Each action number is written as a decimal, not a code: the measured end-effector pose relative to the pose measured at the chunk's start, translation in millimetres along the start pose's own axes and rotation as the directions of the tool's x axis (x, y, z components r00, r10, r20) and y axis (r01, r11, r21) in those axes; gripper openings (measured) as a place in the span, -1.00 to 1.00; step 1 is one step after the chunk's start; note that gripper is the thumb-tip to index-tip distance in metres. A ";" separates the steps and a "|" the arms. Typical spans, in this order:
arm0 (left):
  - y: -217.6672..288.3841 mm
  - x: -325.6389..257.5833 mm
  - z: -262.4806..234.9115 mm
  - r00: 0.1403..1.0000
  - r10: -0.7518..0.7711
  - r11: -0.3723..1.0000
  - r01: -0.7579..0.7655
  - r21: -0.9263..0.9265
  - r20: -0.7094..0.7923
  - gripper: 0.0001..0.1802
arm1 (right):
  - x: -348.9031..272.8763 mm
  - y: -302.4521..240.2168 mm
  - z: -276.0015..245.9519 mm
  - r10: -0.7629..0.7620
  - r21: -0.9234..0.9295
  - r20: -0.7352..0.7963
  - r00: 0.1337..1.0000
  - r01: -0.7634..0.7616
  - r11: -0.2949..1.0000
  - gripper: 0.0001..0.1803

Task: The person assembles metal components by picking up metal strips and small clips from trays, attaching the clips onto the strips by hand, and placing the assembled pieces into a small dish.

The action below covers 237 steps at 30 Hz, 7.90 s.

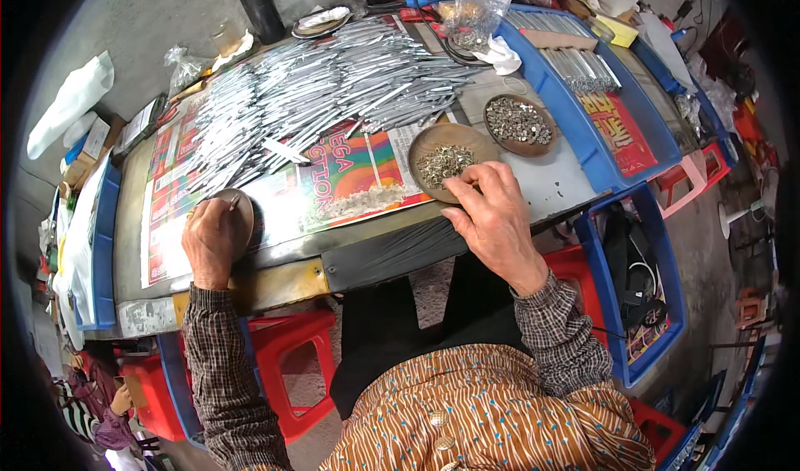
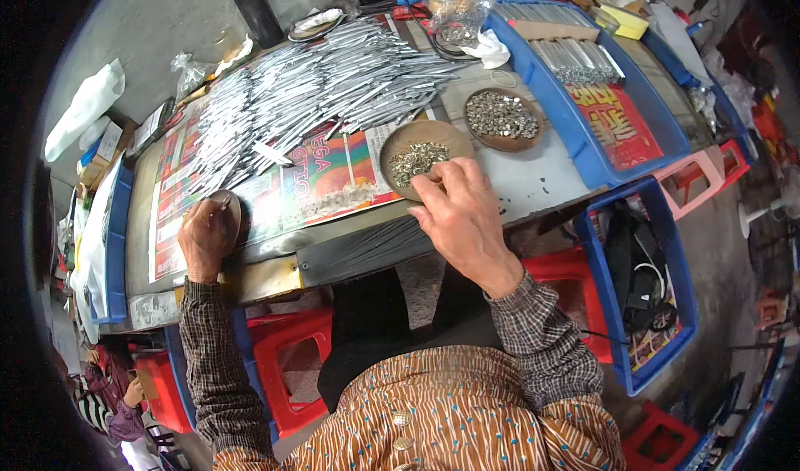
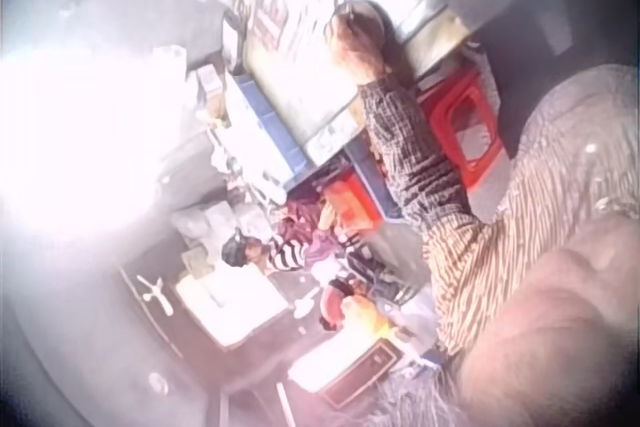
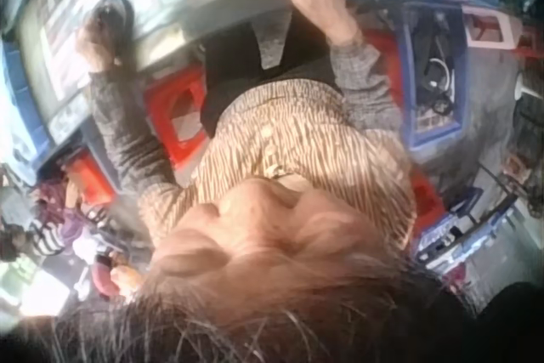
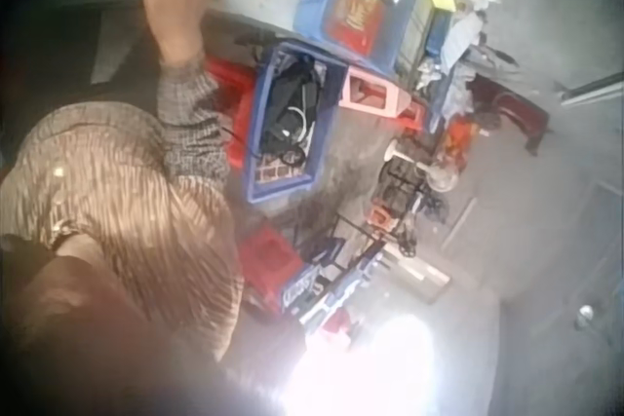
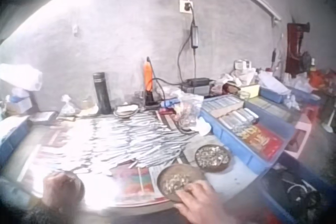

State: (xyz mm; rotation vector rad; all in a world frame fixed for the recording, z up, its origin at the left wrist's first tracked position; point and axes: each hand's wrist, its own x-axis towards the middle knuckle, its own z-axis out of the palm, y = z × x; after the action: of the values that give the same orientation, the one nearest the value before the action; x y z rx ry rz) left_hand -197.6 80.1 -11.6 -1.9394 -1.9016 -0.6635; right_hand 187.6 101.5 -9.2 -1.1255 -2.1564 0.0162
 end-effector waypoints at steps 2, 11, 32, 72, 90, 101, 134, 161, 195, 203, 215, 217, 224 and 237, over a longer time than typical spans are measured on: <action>6.6 1.2 -4.9 0.999 0.023 1.000 -0.023 -0.007 -0.027 -0.94 | 0.0 0.8 0.7 -0.009 -0.006 0.015 1.000 0.009 1.000 -0.62; 38.1 11.3 -4.1 0.996 0.090 0.990 -0.092 -0.109 -0.015 -0.96 | 2.3 -3.8 -1.6 -0.061 -0.098 0.046 0.997 0.065 0.993 -0.68; 56.2 72.2 49.9 0.934 0.326 0.945 -0.327 -0.023 0.148 -0.76 | 2.0 0.4 1.5 -0.028 -0.007 -0.012 1.000 0.028 1.000 -0.57; 186.0 -45.3 -29.5 0.842 -0.069 -0.023 0.534 -0.845 0.534 -0.79 | -11.8 -36.7 -3.7 0.136 0.654 0.032 0.990 -0.124 0.747 -0.85; 206.7 -66.0 -38.4 0.760 0.024 -0.361 0.612 -0.704 0.649 -0.76 | -30.8 -54.6 0.0 0.156 0.785 0.031 0.987 -0.120 0.608 -0.87; 207.6 -69.6 -29.6 0.793 -0.027 -0.354 0.562 -0.748 0.608 -0.78 | -31.8 -54.2 9.8 0.007 0.566 -0.201 0.980 0.110 0.817 -0.85; 205.2 -36.5 -10.8 0.994 0.100 0.656 -0.037 -0.754 0.038 -0.60 | 3.3 56.4 -22.0 0.088 -0.011 -0.222 0.971 -0.093 0.996 -0.79; 204.2 -42.9 -13.6 0.956 -0.044 0.377 0.285 -0.881 0.291 -0.83 | -5.9 33.8 -11.6 0.300 0.315 -0.207 0.931 -0.227 0.922 -0.92; 212.2 -65.7 -29.0 0.819 -0.084 -0.266 0.530 -0.805 0.567 -0.84 | -33.0 -49.5 -0.7 0.237 0.887 0.224 0.945 -0.298 0.352 -0.90; 214.3 -64.1 -27.2 0.800 -0.062 -0.324 0.549 -0.771 0.596 -0.85 | -34.4 -47.8 -1.3 0.277 0.909 0.326 0.904 -0.380 0.172 -0.88; 209.3 -64.0 -29.0 0.815 -0.079 -0.176 0.555 -0.813 0.574 -0.86 | -26.4 -36.4 -3.8 0.211 0.821 0.242 0.947 -0.316 0.475 -0.82; 207.3 -63.8 -28.5 0.850 -0.078 -0.067 0.517 -0.853 0.521 -0.85 | -24.8 -34.1 -4.9 0.204 0.809 0.236 0.950 -0.308 0.501 -0.81; 202.4 -60.9 -25.7 0.959 -0.039 0.298 0.280 -0.913 0.281 -0.78 | -17.7 -33.4 -3.1 0.029 0.623 0.005 1.000 -0.025 0.782 -0.74; 201.8 -49.1 -31.1 0.984 0.039 0.550 0.126 -0.826 0.175 -0.73 | -9.7 -28.1 -8.2 -0.300 0.217 -0.138 0.944 0.324 0.921 -0.67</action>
State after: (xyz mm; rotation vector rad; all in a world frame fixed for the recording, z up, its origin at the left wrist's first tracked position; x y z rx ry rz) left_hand 0.9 13.4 3.0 -2.5478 -1.8931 -1.7405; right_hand 175.9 74.6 0.2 -0.6250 -2.1519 0.0687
